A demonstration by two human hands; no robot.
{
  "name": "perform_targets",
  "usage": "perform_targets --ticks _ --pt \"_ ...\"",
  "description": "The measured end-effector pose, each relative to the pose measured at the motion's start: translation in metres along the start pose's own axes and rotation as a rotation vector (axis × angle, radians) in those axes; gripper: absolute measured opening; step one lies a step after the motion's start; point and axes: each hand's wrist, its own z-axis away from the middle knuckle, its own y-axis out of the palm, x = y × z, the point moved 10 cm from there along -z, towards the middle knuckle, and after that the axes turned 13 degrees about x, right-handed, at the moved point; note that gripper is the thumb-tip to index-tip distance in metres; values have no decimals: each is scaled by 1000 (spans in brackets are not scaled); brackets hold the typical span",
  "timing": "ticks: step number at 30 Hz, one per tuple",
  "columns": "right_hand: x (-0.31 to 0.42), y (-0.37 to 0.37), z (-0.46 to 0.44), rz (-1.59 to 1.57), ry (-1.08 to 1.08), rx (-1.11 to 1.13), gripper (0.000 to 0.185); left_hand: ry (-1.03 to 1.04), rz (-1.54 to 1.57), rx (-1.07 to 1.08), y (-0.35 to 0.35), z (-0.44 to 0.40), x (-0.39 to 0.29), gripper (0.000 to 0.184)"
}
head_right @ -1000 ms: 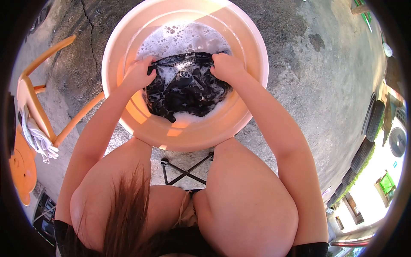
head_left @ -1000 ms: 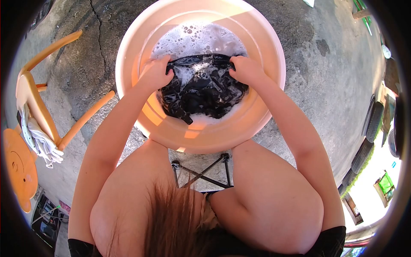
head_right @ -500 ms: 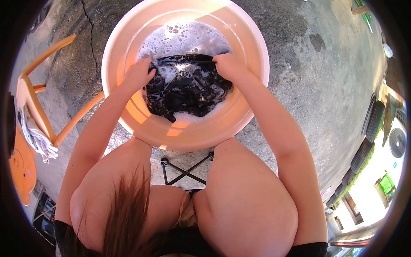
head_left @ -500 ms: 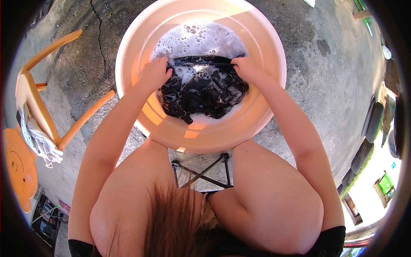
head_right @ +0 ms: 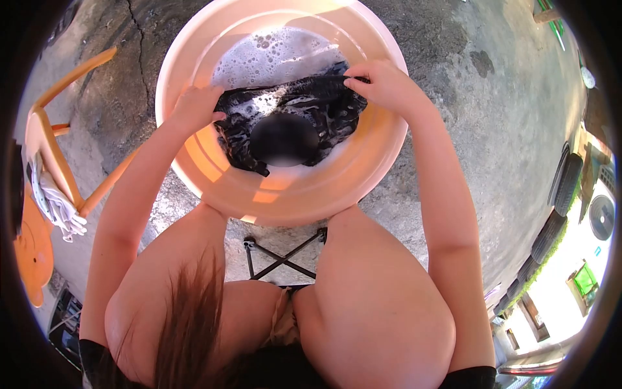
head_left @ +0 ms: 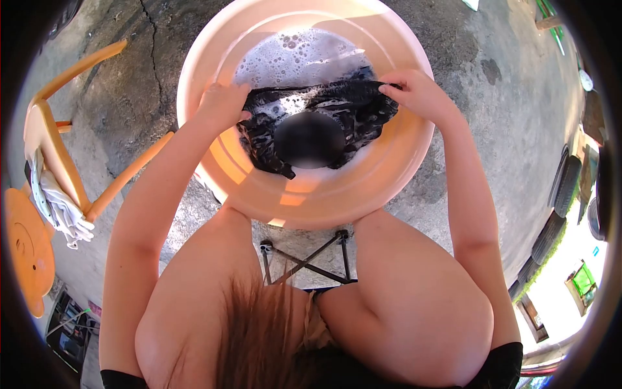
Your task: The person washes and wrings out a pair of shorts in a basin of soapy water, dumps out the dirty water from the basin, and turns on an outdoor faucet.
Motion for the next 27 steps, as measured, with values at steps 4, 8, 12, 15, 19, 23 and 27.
perform_targets --ticks 4,8,12,15,19,23,27 --pt "20 -1 23 182 -64 -145 31 -9 21 -56 -20 24 -4 35" --pt "32 16 51 474 -55 -137 33 37 -57 -218 -48 64 -14 30" --pt "54 23 88 579 -46 -21 31 41 -138 -300 -94 125 -30 26" --pt "89 -1 128 615 -121 -145 25 -16 -185 -370 -127 173 -34 24" --pt "134 -46 175 688 -200 -313 24 -7 -194 -558 -184 247 -43 22" --pt "190 -91 249 596 -222 -499 25 -72 -66 -672 -244 317 -43 27" --pt "219 -123 297 459 -258 -722 31 -115 126 -800 -286 366 -34 29"
